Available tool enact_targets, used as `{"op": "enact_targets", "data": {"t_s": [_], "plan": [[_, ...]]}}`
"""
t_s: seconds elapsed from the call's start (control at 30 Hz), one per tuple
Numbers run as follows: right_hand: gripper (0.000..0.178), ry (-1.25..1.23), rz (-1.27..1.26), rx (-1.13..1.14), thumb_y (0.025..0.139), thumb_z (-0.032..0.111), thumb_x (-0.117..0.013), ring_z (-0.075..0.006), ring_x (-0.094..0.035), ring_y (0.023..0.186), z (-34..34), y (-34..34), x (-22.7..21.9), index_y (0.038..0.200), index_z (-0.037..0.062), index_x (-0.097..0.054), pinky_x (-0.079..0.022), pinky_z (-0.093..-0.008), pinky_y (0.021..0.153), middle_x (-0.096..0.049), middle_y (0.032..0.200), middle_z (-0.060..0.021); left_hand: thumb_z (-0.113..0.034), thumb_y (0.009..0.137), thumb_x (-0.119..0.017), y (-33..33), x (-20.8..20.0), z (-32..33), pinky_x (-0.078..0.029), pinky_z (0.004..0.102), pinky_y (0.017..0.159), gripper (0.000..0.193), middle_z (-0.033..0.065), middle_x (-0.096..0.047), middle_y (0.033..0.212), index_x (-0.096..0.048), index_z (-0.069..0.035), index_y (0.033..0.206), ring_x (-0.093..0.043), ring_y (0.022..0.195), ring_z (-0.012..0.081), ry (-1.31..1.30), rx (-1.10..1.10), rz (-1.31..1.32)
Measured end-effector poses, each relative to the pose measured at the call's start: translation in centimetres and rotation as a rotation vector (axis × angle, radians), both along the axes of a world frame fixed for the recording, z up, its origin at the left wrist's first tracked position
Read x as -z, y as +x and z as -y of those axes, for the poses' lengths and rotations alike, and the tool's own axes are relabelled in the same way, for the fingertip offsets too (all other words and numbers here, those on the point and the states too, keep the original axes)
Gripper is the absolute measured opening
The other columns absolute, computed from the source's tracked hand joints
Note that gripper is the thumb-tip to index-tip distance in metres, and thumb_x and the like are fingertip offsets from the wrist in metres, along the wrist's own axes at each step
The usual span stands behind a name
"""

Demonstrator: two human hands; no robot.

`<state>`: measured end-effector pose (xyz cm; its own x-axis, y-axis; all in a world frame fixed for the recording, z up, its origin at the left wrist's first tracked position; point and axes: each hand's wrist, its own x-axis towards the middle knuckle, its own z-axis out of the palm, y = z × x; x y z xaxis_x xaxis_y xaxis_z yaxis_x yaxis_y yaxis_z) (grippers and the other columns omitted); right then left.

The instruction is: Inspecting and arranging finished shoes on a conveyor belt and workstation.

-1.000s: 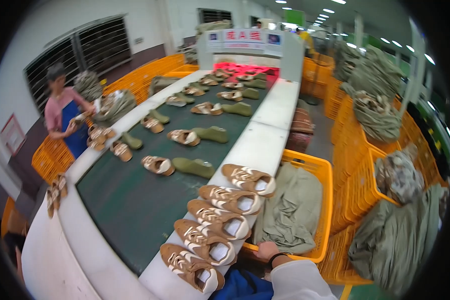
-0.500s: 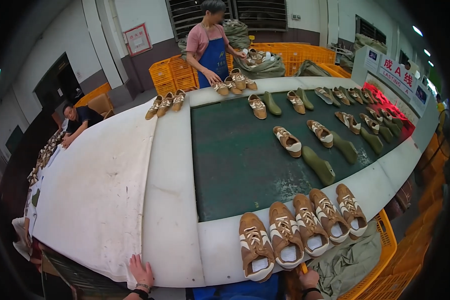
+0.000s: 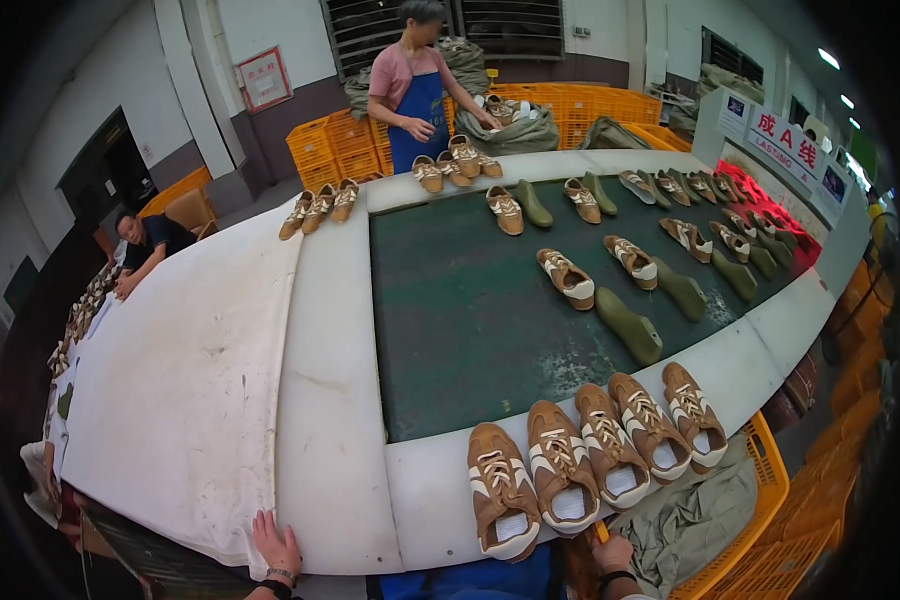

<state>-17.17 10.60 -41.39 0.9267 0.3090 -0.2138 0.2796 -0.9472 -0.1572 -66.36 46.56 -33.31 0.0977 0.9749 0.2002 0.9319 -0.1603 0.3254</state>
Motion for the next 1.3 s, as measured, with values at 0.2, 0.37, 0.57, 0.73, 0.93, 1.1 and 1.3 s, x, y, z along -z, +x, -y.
{"op": "enact_targets", "data": {"t_s": [0.2, 0.37, 0.57, 0.73, 0.93, 1.1, 1.3], "plan": [[0.034, 0.046, -0.010, -0.016, 0.073, 0.036, -0.064, -0.0389, -0.063, 0.075, -0.3, -0.2, -0.5, 0.081, 0.0024, -0.064, -0.050, -0.0462, 0.070, -0.064, 0.076, -0.0215, -0.022, 0.080, -0.058, -0.1, -0.3, 0.0, -0.020, 0.0515, 0.106, 0.056, 0.0221, -0.035, 0.138, -0.042, -0.001, 0.129, -0.027, 0.130, 0.0407, 0.000, 0.003, 0.023], [0.033, 0.042, 0.004, -0.005, 0.072, 0.035, -0.066, -0.0388, -0.063, 0.075, 0.2, 0.1, 0.5, 0.082, 0.0030, -0.063, -0.050, -0.0460, 0.069, -0.064, 0.075, -0.0209, -0.022, 0.080, -0.058, 0.0, -0.2, 0.0, -0.020, 0.0518, 0.106, 0.056, 0.0221, -0.035, 0.138, -0.042, -0.002, 0.129, -0.028, 0.130, 0.0406, -0.002, -0.020, 0.022], [0.035, 0.112, 0.110, -0.181, 0.077, 0.036, -0.065, -0.0425, -0.060, 0.068, 2.1, 1.5, 4.3, 0.081, 0.0013, -0.062, -0.047, -0.0498, 0.060, -0.062, 0.070, -0.0232, -0.028, 0.081, -0.058, -0.1, 0.0, 0.3, -0.021, 0.0522, 0.106, 0.056, 0.0216, -0.038, 0.137, -0.044, -0.004, 0.129, -0.030, 0.129, 0.0402, 0.064, -0.013, 0.003], [0.047, -0.106, 0.059, -0.179, 0.082, 0.055, -0.050, -0.0383, -0.064, 0.068, 3.1, 2.8, 6.5, 0.101, 0.0138, -0.059, -0.050, -0.0492, 0.064, -0.066, 0.085, -0.0186, -0.033, 0.081, -0.058, 0.3, -0.7, 0.4, -0.021, 0.0507, 0.106, 0.056, 0.0194, -0.038, 0.138, -0.045, -0.008, 0.129, -0.031, 0.129, 0.0383, 0.045, -0.050, 0.013], [0.047, -0.167, 0.018, -0.178, 0.083, 0.055, -0.050, -0.0367, -0.063, 0.073, 1.4, 3.6, 6.1, 0.107, 0.0146, -0.055, -0.049, -0.0513, 0.067, -0.065, 0.087, -0.0189, -0.035, 0.082, -0.056, 0.7, -1.4, 0.6, -0.020, 0.0492, 0.107, 0.056, 0.0165, -0.036, 0.140, -0.044, -0.009, 0.131, -0.029, 0.130, 0.0355, 0.027, -0.082, -0.011], [0.048, -0.189, -0.009, -0.195, 0.083, 0.054, -0.050, -0.0353, -0.062, 0.077, 0.1, 3.8, 5.3, 0.112, 0.0153, -0.052, -0.048, -0.0531, 0.068, -0.065, 0.088, -0.0193, -0.032, 0.083, -0.055, 0.7, -1.7, 0.6, -0.020, 0.0500, 0.107, 0.056, 0.0175, -0.035, 0.140, -0.042, -0.008, 0.131, -0.028, 0.131, 0.0368, 0.017, -0.080, -0.018], [0.051, -0.198, -0.038, -0.179, 0.084, 0.053, -0.050, -0.0337, -0.062, 0.081, -0.4, 3.7, 4.8, 0.118, 0.0162, -0.048, -0.047, -0.0552, 0.071, -0.064, 0.090, -0.0196, -0.032, 0.082, -0.056, 0.9, -2.0, 0.4, -0.020, 0.0494, 0.107, 0.055, 0.0174, -0.036, 0.140, -0.043, -0.008, 0.130, -0.029, 0.130, 0.0364, -0.002, -0.082, -0.022]]}}
